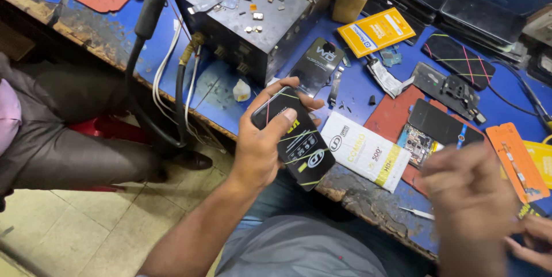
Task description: The person peels the protective backing film from a new replacement phone screen, aligns it on the phone body, and presses it into place. They then power on the phone, wrap rubber bands around the device to hold the screen while the adhesive sets, and tap the screen to test it.
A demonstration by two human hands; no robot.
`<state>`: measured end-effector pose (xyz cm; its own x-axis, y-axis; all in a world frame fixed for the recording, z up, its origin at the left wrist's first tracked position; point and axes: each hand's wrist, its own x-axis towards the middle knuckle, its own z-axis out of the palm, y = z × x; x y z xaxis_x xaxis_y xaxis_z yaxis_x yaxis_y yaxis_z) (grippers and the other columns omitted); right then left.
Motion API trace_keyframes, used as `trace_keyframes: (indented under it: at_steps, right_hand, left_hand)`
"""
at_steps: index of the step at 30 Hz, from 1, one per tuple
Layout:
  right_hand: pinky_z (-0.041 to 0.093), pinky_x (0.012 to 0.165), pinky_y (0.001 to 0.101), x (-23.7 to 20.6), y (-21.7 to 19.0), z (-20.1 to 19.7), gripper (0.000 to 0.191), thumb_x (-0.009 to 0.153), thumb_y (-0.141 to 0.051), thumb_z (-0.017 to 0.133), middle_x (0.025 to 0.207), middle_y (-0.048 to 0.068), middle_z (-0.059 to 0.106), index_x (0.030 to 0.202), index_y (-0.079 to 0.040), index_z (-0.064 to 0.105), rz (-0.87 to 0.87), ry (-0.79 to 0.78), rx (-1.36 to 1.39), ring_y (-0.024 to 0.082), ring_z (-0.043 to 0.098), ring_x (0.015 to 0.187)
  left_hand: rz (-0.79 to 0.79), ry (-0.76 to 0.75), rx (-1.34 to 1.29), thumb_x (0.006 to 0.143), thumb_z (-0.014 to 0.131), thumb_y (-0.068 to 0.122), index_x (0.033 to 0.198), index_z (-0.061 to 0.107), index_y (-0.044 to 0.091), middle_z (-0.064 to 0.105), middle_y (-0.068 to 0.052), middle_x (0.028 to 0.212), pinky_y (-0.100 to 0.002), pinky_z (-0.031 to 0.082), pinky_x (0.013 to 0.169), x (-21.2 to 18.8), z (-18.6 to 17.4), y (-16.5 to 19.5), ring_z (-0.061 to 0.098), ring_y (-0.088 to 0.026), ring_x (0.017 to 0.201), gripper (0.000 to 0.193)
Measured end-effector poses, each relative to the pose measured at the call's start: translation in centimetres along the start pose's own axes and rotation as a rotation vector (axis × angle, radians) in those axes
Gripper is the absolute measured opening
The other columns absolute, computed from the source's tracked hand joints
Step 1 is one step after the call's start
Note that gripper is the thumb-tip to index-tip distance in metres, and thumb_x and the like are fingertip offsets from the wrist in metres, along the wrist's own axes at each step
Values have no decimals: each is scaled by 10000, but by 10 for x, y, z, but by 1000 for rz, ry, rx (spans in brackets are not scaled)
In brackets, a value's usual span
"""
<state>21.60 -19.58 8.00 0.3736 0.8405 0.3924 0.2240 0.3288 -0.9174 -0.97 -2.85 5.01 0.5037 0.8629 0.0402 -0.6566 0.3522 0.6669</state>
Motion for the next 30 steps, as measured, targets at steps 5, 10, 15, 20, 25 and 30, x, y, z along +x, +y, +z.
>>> trace_keyframes:
  at_steps: [5,10,15,20,25,30]
  right_hand:
    - [507,653,374,-18,10,95,307,779,-230,806,1244,245,710,930,-60,599,-486,-335,-944,238,628,730]
    - [529,592,262,-4,15,89,195,901,-122,741,1240,86,743,912,-50,560,57,-103,-497,77,583,647]
    - [467,776,248,5,36,69,360,850,-12,750,990,-14,524,1165,-103,599,465,-290,214,79,508,877]
    - [460,797,254,25,65,36,263,908,-43,732,953,8,566,868,-129,487,393,-143,271,93,533,877]
    - [421,750,273,45,28,16,308,975,-56,770,814,32,550,841,-92,495,292,-54,385,112,499,737]
    - [462,733,401,-6,13,95,575,610,-319,861,1006,129,628,1008,-32,561,-475,-362,-865,310,622,860]
  left_hand:
    - [60,81,228,1024,538,80,1474,455,-14,693,-165,1171,-378,569,986,-6,22,-18,682,-237,1111,467]
    - [128,-188,225,995,691,120,1579,268,86,557,-131,1332,-362,501,1071,-15,14,-8,587,-201,1234,721]
    - [-92,-249,-54,979,676,54,1469,452,-60,572,-144,1461,-411,503,1105,-17,5,-12,594,-217,1286,551]
    - [-184,-199,-144,1013,601,30,1430,486,-83,699,-210,1204,-434,553,1037,-13,-7,-12,680,-264,1157,448]
    - [-130,-117,-54,1020,572,26,1431,486,-71,708,-214,1174,-413,570,998,-6,-16,-10,694,-258,1093,432]
    - [-7,26,15,1037,543,39,1436,492,-45,684,-137,1128,-413,573,1023,-6,3,-30,686,-229,1090,411]
